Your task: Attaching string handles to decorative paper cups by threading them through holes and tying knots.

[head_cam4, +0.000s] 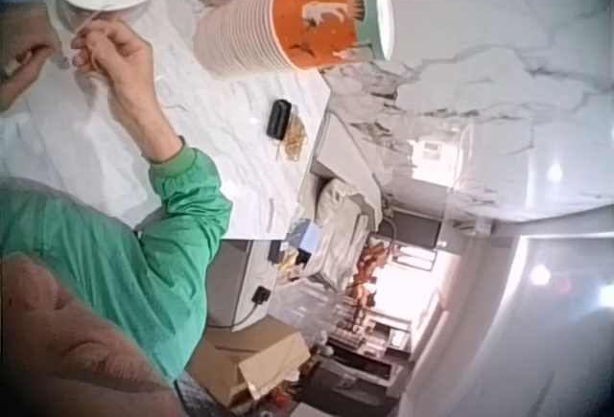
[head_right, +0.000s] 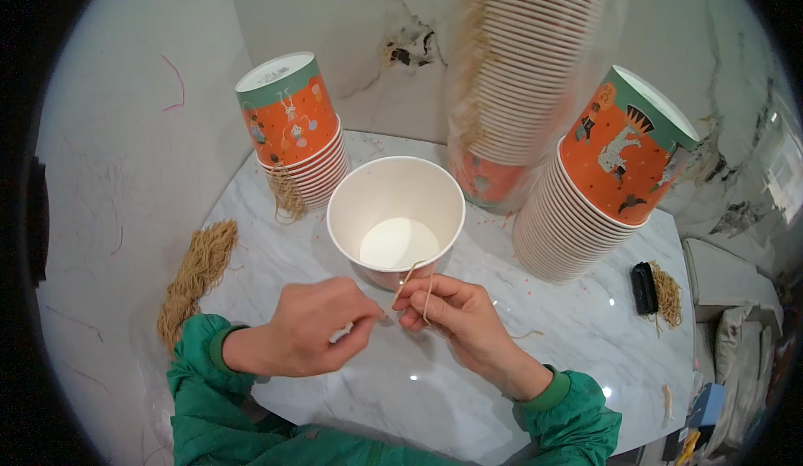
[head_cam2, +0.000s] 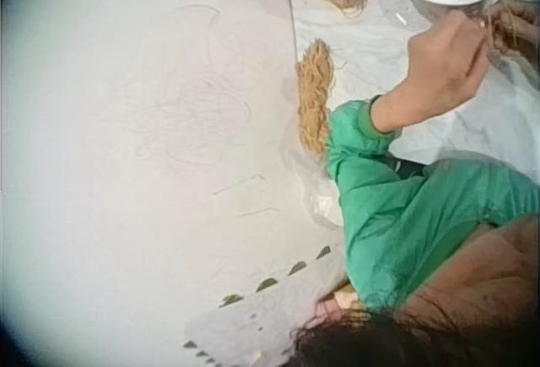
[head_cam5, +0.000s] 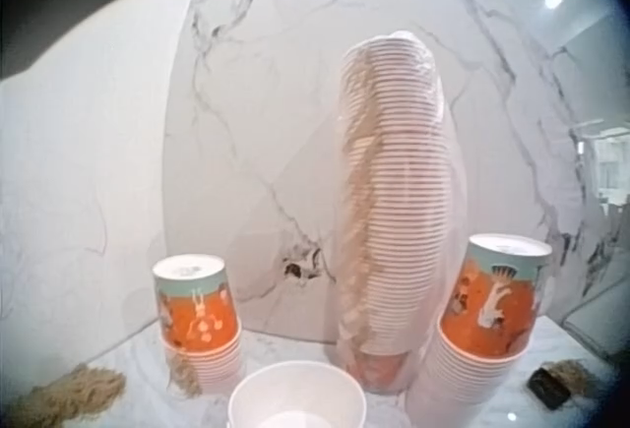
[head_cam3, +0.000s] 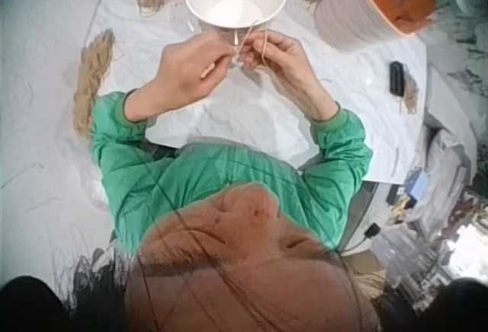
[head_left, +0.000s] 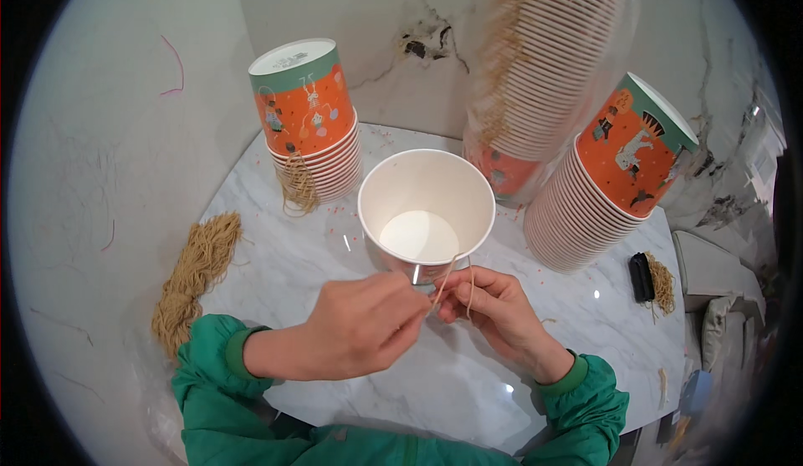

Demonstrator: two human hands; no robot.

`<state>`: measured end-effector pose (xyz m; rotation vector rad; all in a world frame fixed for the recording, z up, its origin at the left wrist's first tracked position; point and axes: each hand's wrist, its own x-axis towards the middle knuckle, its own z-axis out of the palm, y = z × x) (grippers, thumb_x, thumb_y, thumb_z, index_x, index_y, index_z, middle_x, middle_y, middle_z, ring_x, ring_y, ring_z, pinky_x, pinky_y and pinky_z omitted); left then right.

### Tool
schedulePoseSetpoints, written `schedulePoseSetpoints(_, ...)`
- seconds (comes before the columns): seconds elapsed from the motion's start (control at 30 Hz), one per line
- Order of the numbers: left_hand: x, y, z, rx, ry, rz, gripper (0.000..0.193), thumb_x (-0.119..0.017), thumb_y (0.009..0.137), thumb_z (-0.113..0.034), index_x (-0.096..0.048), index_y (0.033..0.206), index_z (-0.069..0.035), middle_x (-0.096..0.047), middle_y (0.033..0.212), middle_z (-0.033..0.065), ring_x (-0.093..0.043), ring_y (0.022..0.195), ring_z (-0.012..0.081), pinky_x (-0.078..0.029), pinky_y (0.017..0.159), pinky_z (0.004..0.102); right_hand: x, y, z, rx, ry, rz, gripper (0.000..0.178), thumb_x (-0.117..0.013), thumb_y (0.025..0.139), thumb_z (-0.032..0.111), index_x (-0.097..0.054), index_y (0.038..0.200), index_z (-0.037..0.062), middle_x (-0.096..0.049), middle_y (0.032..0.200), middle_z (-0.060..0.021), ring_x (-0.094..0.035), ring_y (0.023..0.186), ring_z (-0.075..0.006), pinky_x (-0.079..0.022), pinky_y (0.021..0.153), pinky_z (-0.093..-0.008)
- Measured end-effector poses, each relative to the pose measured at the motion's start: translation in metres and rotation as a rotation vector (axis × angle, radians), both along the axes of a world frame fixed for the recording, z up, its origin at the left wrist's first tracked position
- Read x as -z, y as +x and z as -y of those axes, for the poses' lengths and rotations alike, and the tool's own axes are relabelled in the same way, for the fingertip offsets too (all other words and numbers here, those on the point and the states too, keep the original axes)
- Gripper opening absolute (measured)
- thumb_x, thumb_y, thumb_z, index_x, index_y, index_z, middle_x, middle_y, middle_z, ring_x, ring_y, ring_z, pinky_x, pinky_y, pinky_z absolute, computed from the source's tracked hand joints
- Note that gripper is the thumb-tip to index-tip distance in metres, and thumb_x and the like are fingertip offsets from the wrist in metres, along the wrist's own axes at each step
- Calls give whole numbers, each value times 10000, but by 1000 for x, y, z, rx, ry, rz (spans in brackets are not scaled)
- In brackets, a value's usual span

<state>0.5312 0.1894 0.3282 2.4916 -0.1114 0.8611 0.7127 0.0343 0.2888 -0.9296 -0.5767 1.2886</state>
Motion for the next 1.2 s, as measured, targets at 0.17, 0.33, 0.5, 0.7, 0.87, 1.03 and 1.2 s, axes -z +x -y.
schedulePoseSetpoints(0.17, 20, 3, 6, 26, 139, 7, 194, -727, 766, -41, -645, 942, -53, -563, 861, 49, -622, 693, 216, -493, 541, 340, 6, -9, 2, 7, -10, -7, 204, -661, 1009, 142, -705, 1148, -1, -719, 1084, -74, -624, 872, -111, -514, 784, -263)
schedulePoseSetpoints(0.33, 23, 5, 1, -27, 123, 48, 270, -757, 761, -27, -665, 1014, -57, -597, 895, 61, -627, 645, 218, -496, 520, 327, 8, -9, 2, 27, -26, 15, 161, -660, 1007, 144, -711, 1095, 20, -723, 1059, -70, -608, 843, -99, -495, 754, -248)
schedulePoseSetpoints(0.5, 27, 7, -13, -209, -35, 134, 423, -754, 779, -33, -631, 1183, -55, -604, 1123, 99, -641, 655, 162, -496, 518, 288, 7, -4, 1, 39, -74, 9, 135, -652, 1000, 144, -687, 1058, 28, -730, 1020, -89, -650, 797, -109, -518, 721, -256)
schedulePoseSetpoints(0.7, 36, 24, -43, -165, -160, 143, 297, -766, 806, -61, -652, 1078, -28, -621, 1032, 85, -642, 657, 149, -495, 528, 270, 2, 1, -2, 45, -87, 0, 117, -656, 1000, 145, -675, 1045, 39, -729, 1000, -93, -666, 770, -107, -537, 708, -263)
schedulePoseSetpoints(0.87, 32, 46, -66, -80, -206, 161, 143, -743, 835, -72, -653, 940, -36, -620, 972, 60, -619, 653, 131, -487, 546, 267, 5, 4, -6, 46, -72, 18, 112, -667, 992, 134, -670, 1051, 39, -724, 1001, -92, -669, 769, -114, -536, 705, -264)
schedulePoseSetpoints(1.03, 32, 69, -93, 13, -218, 124, 139, -740, 850, -107, -626, 874, -32, -624, 972, 46, -579, 661, 108, -480, 584, 251, 7, 4, -12, 37, -84, 47, 117, -674, 984, 124, -666, 1062, 38, -717, 1017, -95, -671, 770, -120, -533, 700, -263)
schedulePoseSetpoints(1.2, 28, 83, -87, 17, -253, 169, 151, -737, 858, -101, -637, 944, -27, -614, 956, 44, -571, 645, 115, -474, 570, 258, 11, 4, -21, 29, -89, 67, 94, -657, 976, 105, -654, 1048, 44, -714, 1032, -100, -676, 774, -117, -513, 674, -238)
